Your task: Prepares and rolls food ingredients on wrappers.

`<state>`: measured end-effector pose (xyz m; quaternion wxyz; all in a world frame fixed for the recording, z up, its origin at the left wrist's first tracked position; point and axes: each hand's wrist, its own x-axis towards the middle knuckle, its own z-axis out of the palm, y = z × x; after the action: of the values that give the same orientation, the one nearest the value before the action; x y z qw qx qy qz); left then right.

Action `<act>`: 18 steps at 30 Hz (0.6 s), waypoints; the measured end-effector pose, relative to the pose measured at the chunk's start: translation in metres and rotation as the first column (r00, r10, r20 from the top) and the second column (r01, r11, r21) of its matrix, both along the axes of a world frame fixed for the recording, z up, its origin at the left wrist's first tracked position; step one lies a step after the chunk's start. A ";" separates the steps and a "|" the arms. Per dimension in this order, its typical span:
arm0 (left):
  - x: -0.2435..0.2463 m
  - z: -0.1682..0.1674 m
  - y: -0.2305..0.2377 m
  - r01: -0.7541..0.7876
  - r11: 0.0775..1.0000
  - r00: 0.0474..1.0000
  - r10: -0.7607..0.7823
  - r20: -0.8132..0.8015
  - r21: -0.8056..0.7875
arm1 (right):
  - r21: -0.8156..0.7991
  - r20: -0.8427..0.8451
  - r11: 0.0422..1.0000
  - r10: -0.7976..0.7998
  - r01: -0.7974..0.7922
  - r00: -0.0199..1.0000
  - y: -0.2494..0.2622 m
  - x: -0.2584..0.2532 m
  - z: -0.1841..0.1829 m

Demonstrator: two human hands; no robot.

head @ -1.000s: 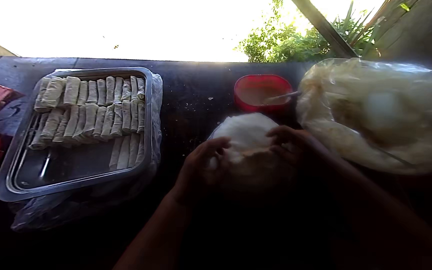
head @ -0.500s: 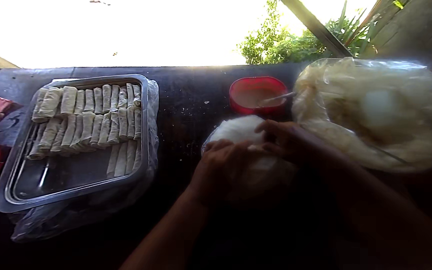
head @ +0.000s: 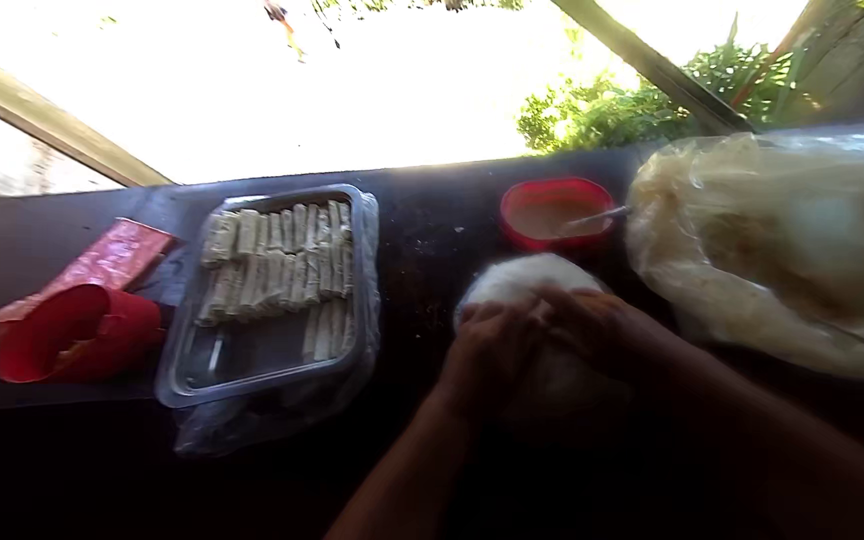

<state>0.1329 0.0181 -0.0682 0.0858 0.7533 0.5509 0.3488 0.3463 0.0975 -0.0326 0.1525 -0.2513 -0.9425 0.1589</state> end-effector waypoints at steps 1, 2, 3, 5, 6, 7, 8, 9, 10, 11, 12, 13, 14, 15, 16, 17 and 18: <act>-0.001 0.002 0.001 -0.007 1.000 1.000 0.007 -0.009 -0.011 | -0.004 0.002 1.000 -0.009 0.009 1.000 0.001 -0.002 -0.001; -0.001 0.002 0.001 -0.011 1.000 1.000 0.011 -0.009 -0.013 | -0.003 0.004 1.000 -0.015 0.015 1.000 0.002 -0.004 -0.002; -0.001 0.001 0.002 -0.010 1.000 1.000 0.010 0.001 -0.013 | 0.001 -0.001 1.000 -0.018 0.018 1.000 0.002 -0.006 -0.004; 0.000 0.001 0.002 0.000 1.000 1.000 0.000 0.024 -0.012 | -0.008 -0.009 1.000 -0.017 0.017 1.000 0.002 -0.006 -0.005; 0.000 0.002 0.001 0.005 1.000 0.999 -0.005 0.035 -0.012 | -0.037 -0.006 0.999 -0.018 0.017 1.000 0.002 -0.006 -0.003; -0.001 0.003 0.000 0.011 1.000 0.999 -0.011 0.044 -0.016 | -0.079 -0.004 0.997 -0.017 0.016 1.000 0.001 -0.006 -0.001; -0.001 0.004 -0.001 0.011 1.000 0.999 -0.011 0.040 -0.013 | -0.111 -0.002 0.994 -0.015 0.014 1.000 0.002 -0.007 0.001; -0.001 0.004 -0.003 0.009 1.000 1.000 -0.009 0.026 0.003 | -0.137 0.000 0.990 -0.011 0.011 1.000 0.003 -0.008 0.001; 0.000 0.004 -0.004 0.003 0.999 1.000 -0.003 -0.003 0.037 | -0.153 0.008 0.988 -0.004 0.005 1.000 0.004 -0.008 0.002; 0.002 0.003 -0.006 -0.008 0.996 0.999 0.011 -0.039 0.086 | -0.150 0.009 0.989 0.006 -0.005 1.000 0.005 -0.007 0.002; 0.005 0.002 -0.007 -0.015 0.992 0.998 0.024 -0.063 0.128 | -0.165 0.019 0.986 0.011 -0.008 1.000 0.006 -0.007 0.004; 0.007 0.002 -0.007 -0.021 0.988 0.997 0.032 -0.068 0.155 | -0.183 0.026 0.983 0.015 -0.010 1.000 0.007 -0.007 0.006; 0.009 0.003 -0.006 -0.028 0.985 0.997 0.040 -0.069 0.169 | -0.216 0.040 0.976 0.018 -0.009 0.999 0.010 -0.010 0.011; 0.010 0.005 -0.006 -0.037 0.986 0.997 0.048 -0.064 0.165 | -0.258 0.063 0.966 0.025 -0.007 0.998 0.012 -0.013 0.016; 0.011 0.008 -0.005 -0.046 0.987 0.997 0.054 -0.055 0.151 | -0.293 0.084 0.956 0.036 -0.010 0.996 0.014 -0.016 0.023; 0.012 0.010 -0.005 -0.050 0.990 0.997 0.057 -0.052 0.131 | -0.324 0.116 0.946 0.047 -0.007 0.992 0.016 -0.018 0.029; 0.012 0.010 -0.005 -0.048 0.993 0.997 0.053 -0.048 0.106 | -0.352 0.154 0.936 0.056 0.002 0.986 0.018 -0.018 0.034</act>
<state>0.1447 0.0136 -0.0582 0.0231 0.7513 0.5526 0.3600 0.3280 0.1159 0.0010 0.0259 -0.2733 -0.9118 0.3054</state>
